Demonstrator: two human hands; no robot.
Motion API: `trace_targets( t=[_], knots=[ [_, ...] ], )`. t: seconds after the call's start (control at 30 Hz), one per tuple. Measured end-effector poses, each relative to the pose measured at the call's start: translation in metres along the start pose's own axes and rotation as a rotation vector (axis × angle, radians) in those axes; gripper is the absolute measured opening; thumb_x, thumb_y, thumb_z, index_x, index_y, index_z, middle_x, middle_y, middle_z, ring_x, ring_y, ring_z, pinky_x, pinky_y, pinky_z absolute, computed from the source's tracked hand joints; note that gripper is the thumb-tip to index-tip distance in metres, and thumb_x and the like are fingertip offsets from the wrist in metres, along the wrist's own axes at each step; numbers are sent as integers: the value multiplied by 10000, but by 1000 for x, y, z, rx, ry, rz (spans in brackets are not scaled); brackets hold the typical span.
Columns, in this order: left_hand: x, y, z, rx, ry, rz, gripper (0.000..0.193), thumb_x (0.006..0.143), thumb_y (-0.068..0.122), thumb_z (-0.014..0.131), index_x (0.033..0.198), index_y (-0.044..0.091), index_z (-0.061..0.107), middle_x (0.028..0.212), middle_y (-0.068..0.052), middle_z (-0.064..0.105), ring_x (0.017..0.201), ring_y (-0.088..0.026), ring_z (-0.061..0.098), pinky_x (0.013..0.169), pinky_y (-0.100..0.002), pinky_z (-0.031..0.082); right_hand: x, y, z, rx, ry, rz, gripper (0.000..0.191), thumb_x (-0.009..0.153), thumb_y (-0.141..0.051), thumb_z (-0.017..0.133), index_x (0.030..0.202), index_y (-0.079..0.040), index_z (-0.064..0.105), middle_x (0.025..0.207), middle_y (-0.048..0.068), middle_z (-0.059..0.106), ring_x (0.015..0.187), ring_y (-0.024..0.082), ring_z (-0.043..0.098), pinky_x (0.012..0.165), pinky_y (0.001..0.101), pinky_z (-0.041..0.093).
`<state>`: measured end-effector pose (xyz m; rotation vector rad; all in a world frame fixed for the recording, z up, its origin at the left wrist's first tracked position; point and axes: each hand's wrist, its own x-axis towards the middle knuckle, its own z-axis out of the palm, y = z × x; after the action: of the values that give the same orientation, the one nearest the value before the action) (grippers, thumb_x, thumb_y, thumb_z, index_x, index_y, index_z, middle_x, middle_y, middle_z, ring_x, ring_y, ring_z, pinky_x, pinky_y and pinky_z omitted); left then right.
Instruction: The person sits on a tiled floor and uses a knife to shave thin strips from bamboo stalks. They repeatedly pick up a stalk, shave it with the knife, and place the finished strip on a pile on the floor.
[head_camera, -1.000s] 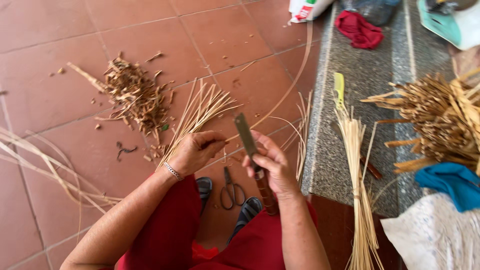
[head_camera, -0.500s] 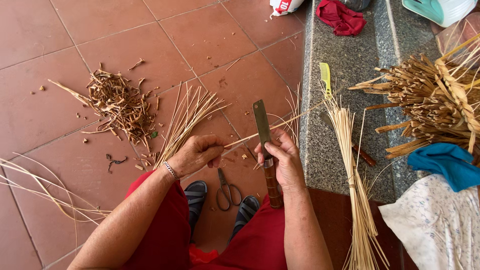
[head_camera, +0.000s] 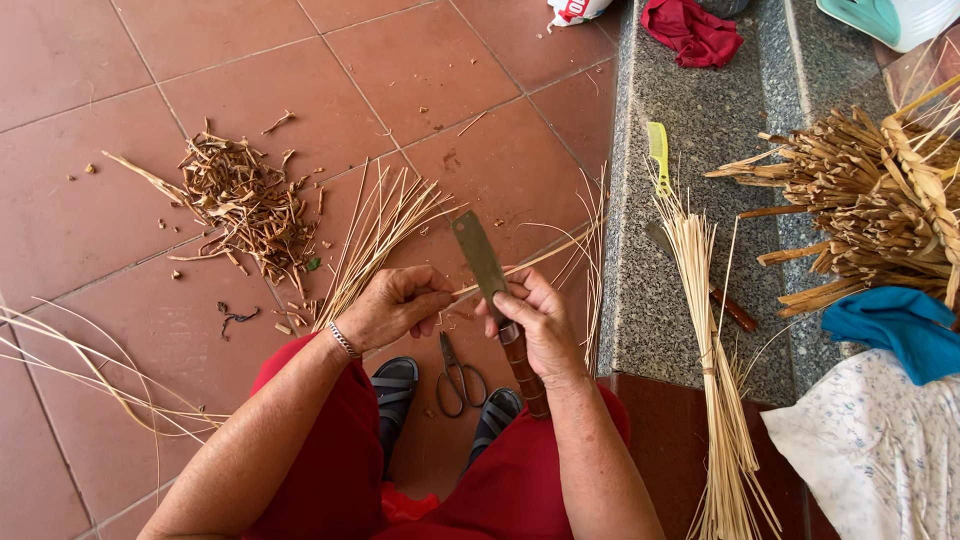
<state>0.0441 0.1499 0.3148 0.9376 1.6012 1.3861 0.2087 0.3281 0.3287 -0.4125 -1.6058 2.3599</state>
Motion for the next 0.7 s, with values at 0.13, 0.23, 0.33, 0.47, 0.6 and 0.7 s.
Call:
trace_targets(
  t=[0.13,0.23,0.33,0.47,0.6,0.7],
  knots=[
    [-5,-2,-12,41,-38,-20,166,1000,166,616,1027,30,707,610,0,649,531,-52,613,491,-226,525,-1,2,-9,-13,42,-21,161,977,-48,622,1129,-19,579,893,158,731,681,170,660,638,297,553],
    [-8,-5,-20,-51,-48,-55,162,992,159,635,1009,13,704,614,-2,650,534,-63,610,488,-239,511,-1,1,-14,-21,69,-42,166,976,-52,621,1135,-19,583,893,158,732,679,172,661,641,303,557],
    [-13,-6,-26,-79,-55,-60,168,994,155,643,1005,3,713,616,-4,637,538,-66,589,496,-246,499,0,-3,-19,-7,97,-60,162,975,-52,614,1132,-22,584,896,156,736,689,170,669,648,302,564],
    [-16,-5,-35,-41,-49,-51,172,990,154,628,1013,12,721,614,-11,635,541,-72,592,509,-249,505,-1,-6,-24,-67,155,-76,154,974,-49,613,1125,-25,595,888,156,740,674,173,671,606,302,549],
    [-18,-5,-43,22,-10,-36,159,985,148,641,1002,23,739,629,-11,635,578,-78,595,552,-258,518,-1,-8,-27,-41,180,-115,160,979,-52,612,1137,-35,600,896,147,740,689,165,676,621,289,558],
    [-16,-10,-46,92,19,-46,152,974,157,648,1002,44,745,636,-2,653,600,-78,618,584,-261,542,0,-9,-30,-79,228,-113,137,979,-56,616,1114,-41,608,893,145,743,678,164,680,603,291,562]
  ],
)
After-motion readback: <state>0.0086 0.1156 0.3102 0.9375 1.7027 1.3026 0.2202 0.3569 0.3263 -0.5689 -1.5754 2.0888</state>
